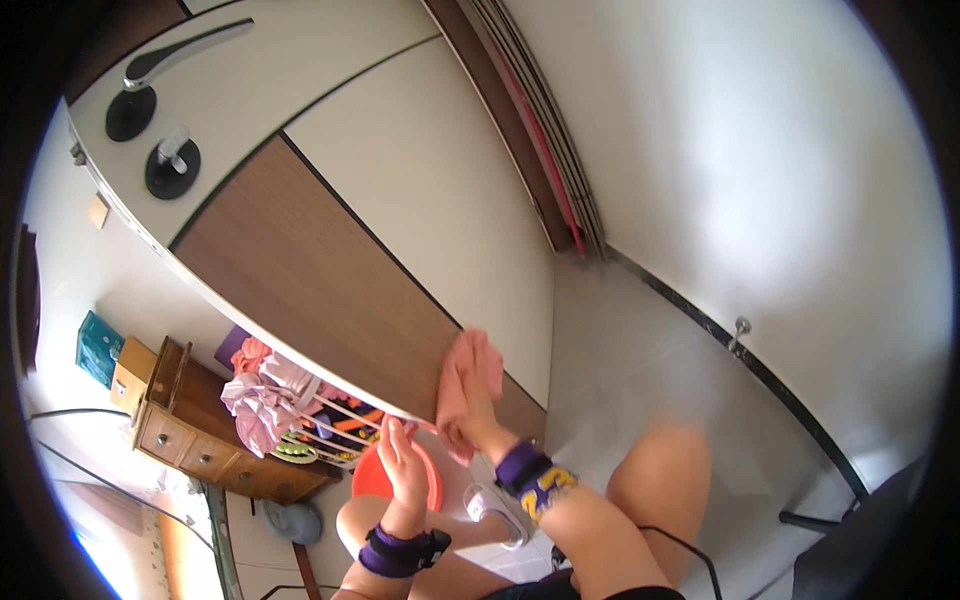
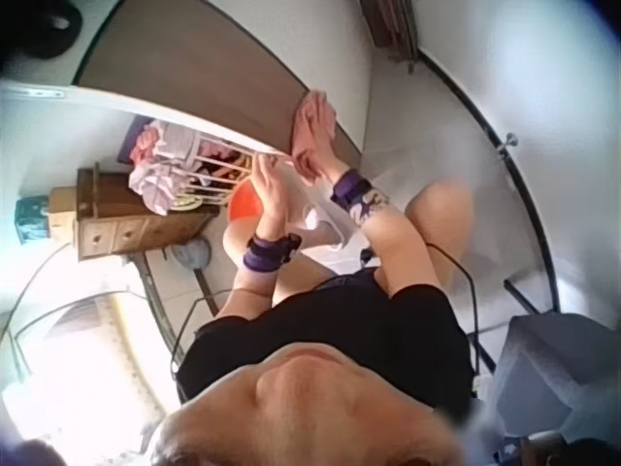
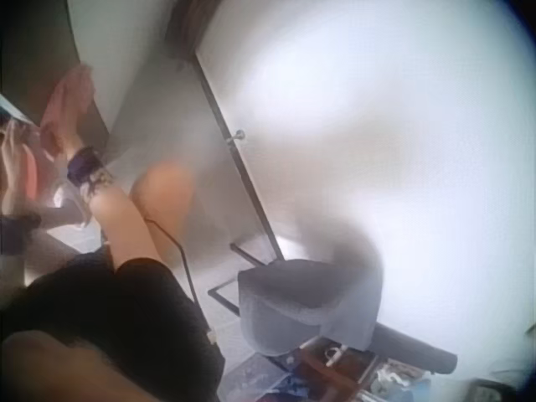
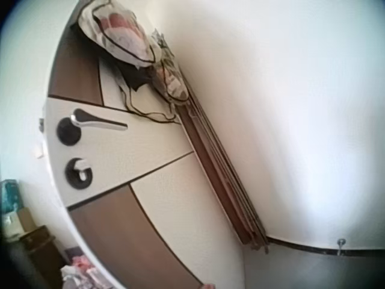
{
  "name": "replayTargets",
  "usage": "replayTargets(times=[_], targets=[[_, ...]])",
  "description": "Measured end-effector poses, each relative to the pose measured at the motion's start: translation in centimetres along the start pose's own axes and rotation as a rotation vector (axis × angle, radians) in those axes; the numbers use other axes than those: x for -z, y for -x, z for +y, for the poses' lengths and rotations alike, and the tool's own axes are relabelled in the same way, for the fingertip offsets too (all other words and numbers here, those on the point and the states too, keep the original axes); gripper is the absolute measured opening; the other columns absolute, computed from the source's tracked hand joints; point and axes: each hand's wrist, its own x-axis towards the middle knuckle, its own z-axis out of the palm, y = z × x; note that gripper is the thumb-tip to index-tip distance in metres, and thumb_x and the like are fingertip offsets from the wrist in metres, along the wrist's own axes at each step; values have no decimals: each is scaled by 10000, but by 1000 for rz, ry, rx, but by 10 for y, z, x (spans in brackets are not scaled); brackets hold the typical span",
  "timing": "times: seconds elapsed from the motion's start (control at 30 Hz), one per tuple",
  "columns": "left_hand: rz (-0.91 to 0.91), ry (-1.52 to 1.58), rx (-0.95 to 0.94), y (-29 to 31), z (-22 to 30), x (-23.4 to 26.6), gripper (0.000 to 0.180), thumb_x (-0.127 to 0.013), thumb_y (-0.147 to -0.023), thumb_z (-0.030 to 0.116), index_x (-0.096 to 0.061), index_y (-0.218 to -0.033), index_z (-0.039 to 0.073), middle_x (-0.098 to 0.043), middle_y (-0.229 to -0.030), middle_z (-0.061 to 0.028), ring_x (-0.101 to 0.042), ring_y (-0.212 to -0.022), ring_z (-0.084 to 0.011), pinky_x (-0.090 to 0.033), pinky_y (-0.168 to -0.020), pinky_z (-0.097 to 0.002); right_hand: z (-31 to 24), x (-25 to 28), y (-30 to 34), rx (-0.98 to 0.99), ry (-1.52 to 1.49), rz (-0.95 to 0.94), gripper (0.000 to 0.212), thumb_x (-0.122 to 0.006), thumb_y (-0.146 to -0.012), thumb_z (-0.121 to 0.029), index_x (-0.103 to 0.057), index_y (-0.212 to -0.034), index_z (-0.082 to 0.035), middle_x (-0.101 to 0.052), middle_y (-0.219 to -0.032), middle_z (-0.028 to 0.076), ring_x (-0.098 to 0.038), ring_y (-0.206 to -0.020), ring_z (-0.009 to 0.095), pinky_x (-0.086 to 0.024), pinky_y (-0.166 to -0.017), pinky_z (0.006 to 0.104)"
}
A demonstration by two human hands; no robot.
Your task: The person cleans the surfaces and edges of a white and wood-grain cabinet door and an adjacent room door using a pink cloth by hand.
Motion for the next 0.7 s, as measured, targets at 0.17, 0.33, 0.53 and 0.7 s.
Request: replayTargets(times=[0.17,0.33,0.53,0.7], targets=[[142,-134,-45,-2,-16,14,317,-414,-1047,215,-591,-1138,-31,-665,-826,-111,-629,-779,-206,-486,-673,-344,-85,-20,-19,-158,-344,25,926,-596,-877,-394,-133,-1551,40,-84,-1613,284,-86,-1500,429,-89,-1217,445],[-2,5,62,-8,-7,18,397,-357,-1076,229,-537,-1303,-42,-637,-1177,-119,-600,-1077,-190,-475,-958,-352,-184,8,-147,394,-158,74,758,-542,-926,-328,-251,-1525,34,-206,-1584,276,-154,-1477,465,-131,-1209,498],[-12,-99,32,-17,-1,26,294,-434,-1041,176,-593,-1199,-13,-655,-971,-136,-638,-914,-238,-507,-815,-342,-205,23,-299,602,-296,121,714,-553,-933,-308,-286,-1527,-13,-248,-1582,232,-152,-1486,438,-160,-1203,501],[-131,-135,-163,-32,-15,50,328,-431,-1022,164,-547,-1257,-33,-535,-1246,-170,-553,-1068,-275,-455,-898,-387,-218,16,-284,649,-128,116,686,-579,-920,-276,-335,-1511,-26,-284,-1563,240,-187,-1475,439,-197,-1193,486]])
